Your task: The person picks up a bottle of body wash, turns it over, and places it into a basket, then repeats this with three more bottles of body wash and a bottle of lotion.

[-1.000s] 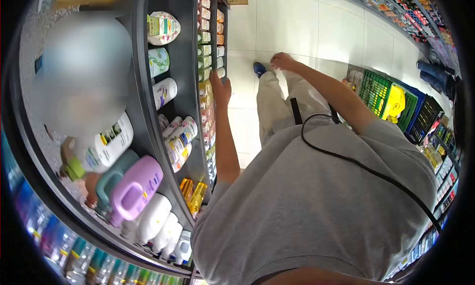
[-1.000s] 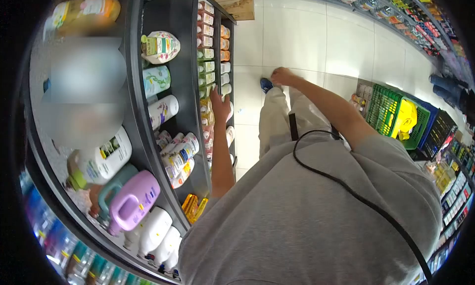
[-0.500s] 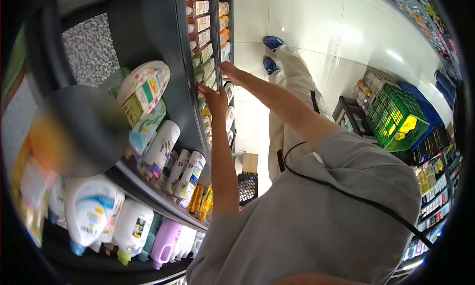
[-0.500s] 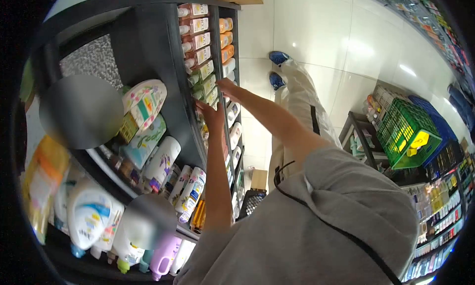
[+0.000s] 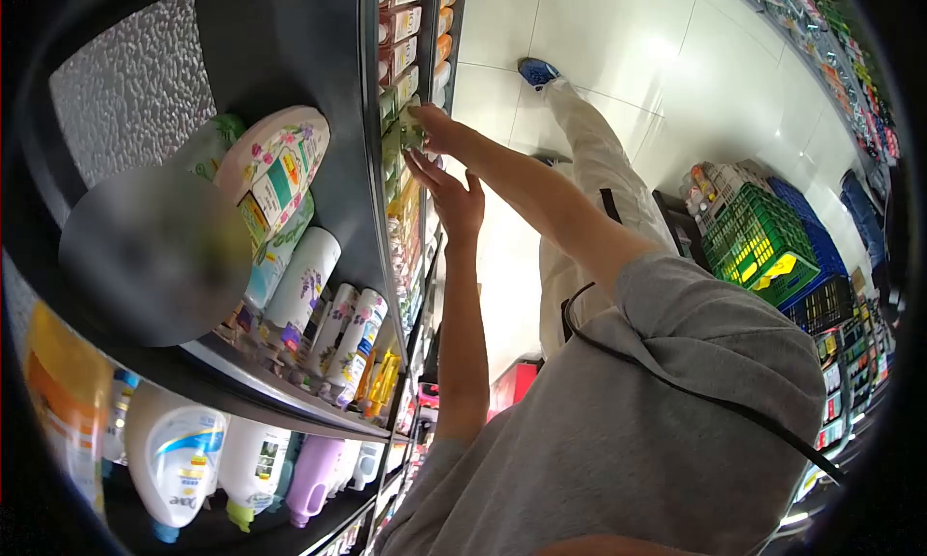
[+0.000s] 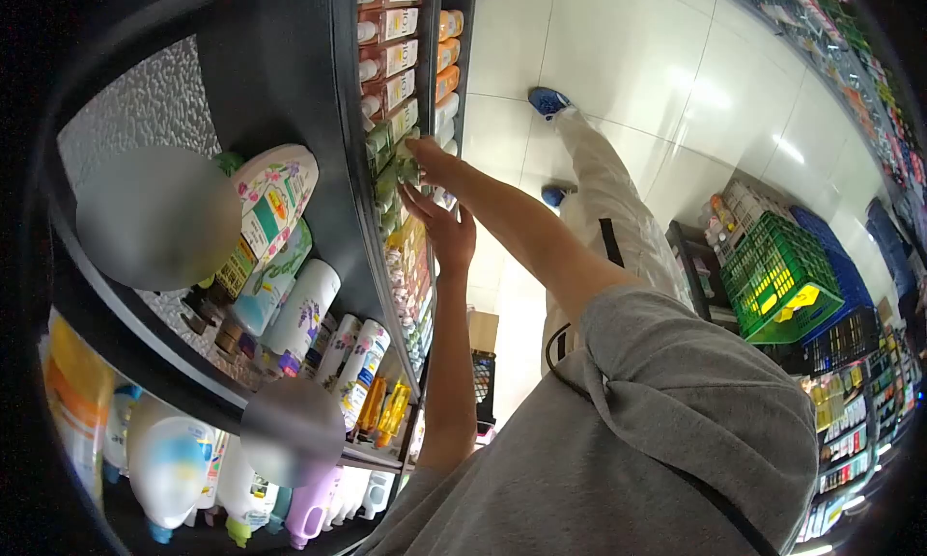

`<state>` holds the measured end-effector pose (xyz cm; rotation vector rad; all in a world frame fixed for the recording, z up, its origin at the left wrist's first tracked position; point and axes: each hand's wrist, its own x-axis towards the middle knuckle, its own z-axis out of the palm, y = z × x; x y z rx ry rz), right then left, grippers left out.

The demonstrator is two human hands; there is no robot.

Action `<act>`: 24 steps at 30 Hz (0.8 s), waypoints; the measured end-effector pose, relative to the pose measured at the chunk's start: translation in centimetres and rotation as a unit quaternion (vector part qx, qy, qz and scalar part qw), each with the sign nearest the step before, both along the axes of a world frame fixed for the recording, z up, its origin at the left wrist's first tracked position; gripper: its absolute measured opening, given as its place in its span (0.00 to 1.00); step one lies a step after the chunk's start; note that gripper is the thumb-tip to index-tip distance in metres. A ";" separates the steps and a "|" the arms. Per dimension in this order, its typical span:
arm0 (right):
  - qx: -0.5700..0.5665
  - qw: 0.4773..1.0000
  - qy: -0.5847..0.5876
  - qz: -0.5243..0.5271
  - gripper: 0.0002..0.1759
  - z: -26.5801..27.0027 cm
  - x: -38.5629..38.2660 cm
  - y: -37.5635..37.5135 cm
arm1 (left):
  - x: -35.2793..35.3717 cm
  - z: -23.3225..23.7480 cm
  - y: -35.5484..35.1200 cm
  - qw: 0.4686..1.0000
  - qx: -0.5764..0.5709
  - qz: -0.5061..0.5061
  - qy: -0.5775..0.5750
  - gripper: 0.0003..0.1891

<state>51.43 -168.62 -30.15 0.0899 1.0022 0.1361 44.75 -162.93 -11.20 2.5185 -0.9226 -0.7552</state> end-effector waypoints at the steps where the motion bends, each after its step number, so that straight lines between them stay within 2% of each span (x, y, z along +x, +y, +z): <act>1: -0.010 0.999 -0.025 -0.020 0.22 -2.0 0.5 1.3 | -0.4 0.3 0.1 1.000 0.017 -0.009 0.006 0.54; 2: 0.009 0.999 -0.007 -0.037 0.16 0.1 -0.3 0.0 | -1.0 0.5 0.4 0.998 0.013 0.021 0.061 0.53; 4: -0.116 0.986 -0.120 -0.008 0.16 -1.2 -3.4 0.6 | -2.2 0.9 1.1 0.998 -0.034 0.014 0.056 0.50; 5: 0.050 0.991 -0.088 -0.086 0.18 -2.5 -3.5 0.9 | -3.0 1.3 1.8 0.997 -0.037 0.021 0.069 0.49; 7: 0.031 0.993 -0.084 -0.070 0.17 0.1 -6.8 0.3 | -4.9 2.7 3.2 0.993 -0.077 0.052 0.077 0.46; 9: 0.010 0.996 -0.080 -0.049 0.15 3.9 -11.6 -0.1 | -6.9 4.5 4.9 0.973 -0.130 0.132 0.137 0.41; 11: -0.014 0.989 -0.144 0.041 0.18 8.6 -16.9 -0.4 | -9.6 4.1 8.4 0.928 -0.195 0.257 0.185 0.31; 12: -0.171 0.964 -0.155 0.131 0.19 15.6 -20.1 -0.9 | -11.0 3.0 11.4 0.916 -0.205 0.275 0.207 0.29; 13: -0.191 0.953 -0.141 0.189 0.19 17.8 -21.9 -0.1 | -12.3 1.6 13.9 0.901 -0.223 0.297 0.222 0.27; 14: -0.208 0.937 -0.130 0.248 0.19 20.2 -23.7 0.7 | -13.8 1.1 15.8 0.861 -0.217 0.382 0.256 0.26; 15: -0.085 0.955 -0.077 0.275 0.19 18.8 -24.9 3.1 | -15.1 2.1 17.5 0.838 -0.215 0.430 0.259 0.29; 16: -0.147 0.923 -0.160 0.318 0.18 21.5 -27.8 4.4 | -17.2 2.5 19.5 0.800 -0.259 0.475 0.259 0.29; 17: -0.148 0.889 -0.203 0.383 0.18 23.0 -29.0 6.9 | -18.5 2.5 21.7 0.760 -0.310 0.512 0.252 0.29; 18: -0.153 0.847 -0.250 0.443 0.18 24.4 -30.3 9.4 | -19.9 3.0 24.4 0.748 -0.327 0.521 0.248 0.26; 19: -0.100 0.806 -0.240 0.532 0.18 23.7 -30.7 12.5 | -21.9 4.0 27.1 0.733 -0.346 0.533 0.243 0.24; 21: -0.048 0.723 -0.273 0.633 0.17 26.0 -32.4 18.1 | -26.0 8.1 32.0 0.624 -0.379 0.622 0.281 0.17; 23: -0.041 0.682 -0.249 0.687 0.16 33.3 -32.6 23.5 | -30.8 7.1 38.4 0.623 -0.396 0.629 0.245 0.16; 24: -0.037 0.641 -0.249 0.725 0.16 35.1 -33.2 26.3 | -33.1 8.1 40.6 0.638 -0.388 0.637 0.192 0.17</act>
